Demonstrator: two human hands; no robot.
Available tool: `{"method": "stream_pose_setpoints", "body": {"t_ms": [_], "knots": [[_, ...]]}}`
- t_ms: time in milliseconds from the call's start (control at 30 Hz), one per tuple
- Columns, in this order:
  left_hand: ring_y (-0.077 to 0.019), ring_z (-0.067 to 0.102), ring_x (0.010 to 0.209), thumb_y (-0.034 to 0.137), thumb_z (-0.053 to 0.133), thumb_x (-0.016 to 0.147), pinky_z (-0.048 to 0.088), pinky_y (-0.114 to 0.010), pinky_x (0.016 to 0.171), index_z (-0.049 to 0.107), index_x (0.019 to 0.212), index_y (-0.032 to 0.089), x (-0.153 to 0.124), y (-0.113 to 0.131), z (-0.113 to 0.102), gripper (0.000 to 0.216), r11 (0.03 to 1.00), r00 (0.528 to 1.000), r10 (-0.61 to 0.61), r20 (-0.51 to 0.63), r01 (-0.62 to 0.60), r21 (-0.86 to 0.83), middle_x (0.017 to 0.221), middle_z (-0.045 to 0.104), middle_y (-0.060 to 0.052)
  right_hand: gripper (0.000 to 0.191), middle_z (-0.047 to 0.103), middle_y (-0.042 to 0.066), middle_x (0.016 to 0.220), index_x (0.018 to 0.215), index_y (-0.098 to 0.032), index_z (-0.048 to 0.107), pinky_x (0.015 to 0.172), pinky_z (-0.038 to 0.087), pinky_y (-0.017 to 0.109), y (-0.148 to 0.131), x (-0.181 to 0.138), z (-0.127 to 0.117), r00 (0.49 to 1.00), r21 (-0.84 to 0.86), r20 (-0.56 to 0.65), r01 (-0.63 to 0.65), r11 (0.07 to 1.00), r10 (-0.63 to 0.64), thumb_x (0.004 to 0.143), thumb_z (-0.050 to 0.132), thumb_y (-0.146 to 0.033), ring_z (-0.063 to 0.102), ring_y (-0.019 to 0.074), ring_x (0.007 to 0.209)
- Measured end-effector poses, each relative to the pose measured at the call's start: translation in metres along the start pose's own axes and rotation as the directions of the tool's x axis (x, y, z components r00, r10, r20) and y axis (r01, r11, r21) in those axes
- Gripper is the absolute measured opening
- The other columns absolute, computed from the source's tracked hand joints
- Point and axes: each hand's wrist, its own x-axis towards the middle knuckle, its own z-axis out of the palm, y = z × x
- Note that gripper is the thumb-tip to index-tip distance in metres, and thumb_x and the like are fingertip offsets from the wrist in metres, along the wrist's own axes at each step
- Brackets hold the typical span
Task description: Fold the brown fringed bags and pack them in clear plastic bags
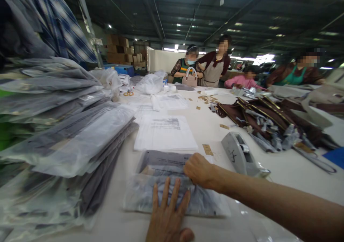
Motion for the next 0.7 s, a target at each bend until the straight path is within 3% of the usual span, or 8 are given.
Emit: {"method": "stream_pose_setpoints", "body": {"t_ms": [67, 133, 267, 367, 433, 533, 633, 700], "knots": [[-0.0455, 0.017, 0.143, 0.070, 0.062, 0.075, -0.005, -0.069, 0.110, 0.026, 0.152, 0.032, 0.001, 0.000, -0.001, 0.093, 1.000, 1.000, 0.007, -0.009, -0.008, -0.006, 0.154, 0.038, -0.013, 0.015, 0.073, 0.013, 0.077, 0.089, -0.012, 0.069, 0.060, 0.047, 0.036, 0.002, -0.002, 0.000, 1.000, -0.022, -0.030, 0.002, 1.000, -0.003, 0.074, 0.071, -0.012, 0.069, 0.0295, 0.070], [-0.0451, 0.018, 0.142, 0.069, 0.063, 0.075, -0.004, -0.069, 0.111, 0.028, 0.152, 0.032, 0.002, 0.000, -0.003, 0.093, 1.000, 1.000, 0.013, -0.023, -0.013, -0.007, 0.153, 0.040, -0.013, 0.034, 0.072, 0.013, 0.082, 0.100, -0.010, 0.066, 0.064, 0.048, 0.038, 0.011, -0.001, 0.000, 0.997, -0.023, -0.069, 0.019, 1.000, -0.021, 0.070, 0.079, -0.020, 0.068, 0.0301, 0.072], [-0.0436, 0.021, 0.142, 0.068, 0.066, 0.073, -0.004, -0.068, 0.112, 0.032, 0.150, 0.031, 0.004, 0.000, -0.005, 0.092, 1.000, 0.998, 0.008, -0.067, -0.009, -0.002, 0.148, 0.047, -0.013, 0.042, 0.071, 0.005, 0.096, 0.102, -0.022, 0.064, 0.085, 0.045, 0.035, 0.055, -0.001, 0.003, 0.982, 0.047, -0.180, 0.064, 0.997, -0.054, 0.067, 0.085, -0.029, 0.065, 0.0253, 0.093], [-0.0434, 0.019, 0.143, 0.072, 0.066, 0.072, -0.004, -0.069, 0.112, 0.037, 0.149, 0.031, 0.005, -0.001, -0.002, 0.091, 1.000, 0.996, 0.010, -0.089, -0.009, 0.017, 0.145, 0.049, -0.013, 0.041, 0.066, 0.007, 0.119, 0.118, -0.024, 0.060, 0.098, 0.040, 0.037, 0.097, -0.027, 0.009, 0.940, 0.155, -0.313, -0.095, 0.983, 0.140, 0.079, 0.074, -0.023, 0.059, 0.0243, 0.110], [-0.0436, 0.015, 0.145, 0.078, 0.062, 0.072, -0.004, -0.071, 0.112, 0.040, 0.147, 0.032, 0.004, -0.001, 0.004, 0.090, 0.999, 0.993, 0.034, -0.111, -0.031, 0.035, 0.143, 0.052, -0.013, 0.038, 0.061, 0.011, 0.130, 0.125, -0.022, 0.057, 0.102, 0.037, 0.041, 0.122, -0.061, 0.019, 0.848, 0.267, -0.377, -0.286, 0.920, 0.373, 0.088, 0.061, -0.024, 0.056, 0.0267, 0.117], [-0.0434, 0.010, 0.146, 0.075, 0.065, 0.072, -0.001, -0.072, 0.112, 0.045, 0.143, 0.036, 0.001, 0.001, 0.017, 0.084, 1.000, 0.990, 0.013, -0.141, -0.009, 0.029, 0.141, 0.054, -0.012, 0.035, 0.064, 0.016, 0.122, 0.117, -0.017, 0.061, 0.097, 0.041, 0.048, 0.150, -0.128, 0.041, 0.603, 0.469, -0.336, -0.559, 0.683, 0.724, 0.091, 0.048, -0.037, 0.060, 0.0320, 0.109], [-0.0419, 0.015, 0.146, 0.054, 0.072, 0.078, 0.009, -0.074, 0.111, 0.045, 0.142, 0.040, -0.003, 0.006, 0.029, 0.071, 0.997, 0.989, -0.073, -0.128, 0.074, 0.004, 0.144, 0.052, -0.009, 0.041, 0.072, 0.018, 0.091, 0.090, -0.014, 0.069, 0.078, 0.049, 0.049, 0.161, -0.184, 0.068, 0.389, 0.642, -0.112, -0.674, 0.365, 0.914, 0.084, 0.049, -0.049, 0.067, 0.0330, 0.082], [-0.0413, 0.019, 0.146, 0.043, 0.070, 0.081, 0.013, -0.074, 0.110, 0.043, 0.143, 0.042, -0.005, 0.007, 0.033, 0.068, 0.996, 0.990, -0.091, -0.108, 0.090, -0.010, 0.144, 0.052, -0.007, 0.046, 0.073, 0.015, 0.077, 0.076, -0.015, 0.070, 0.070, 0.051, 0.043, 0.160, -0.204, 0.084, 0.348, 0.745, 0.061, -0.639, 0.189, 0.935, 0.081, 0.049, -0.056, 0.069, 0.0297, 0.074]]}}
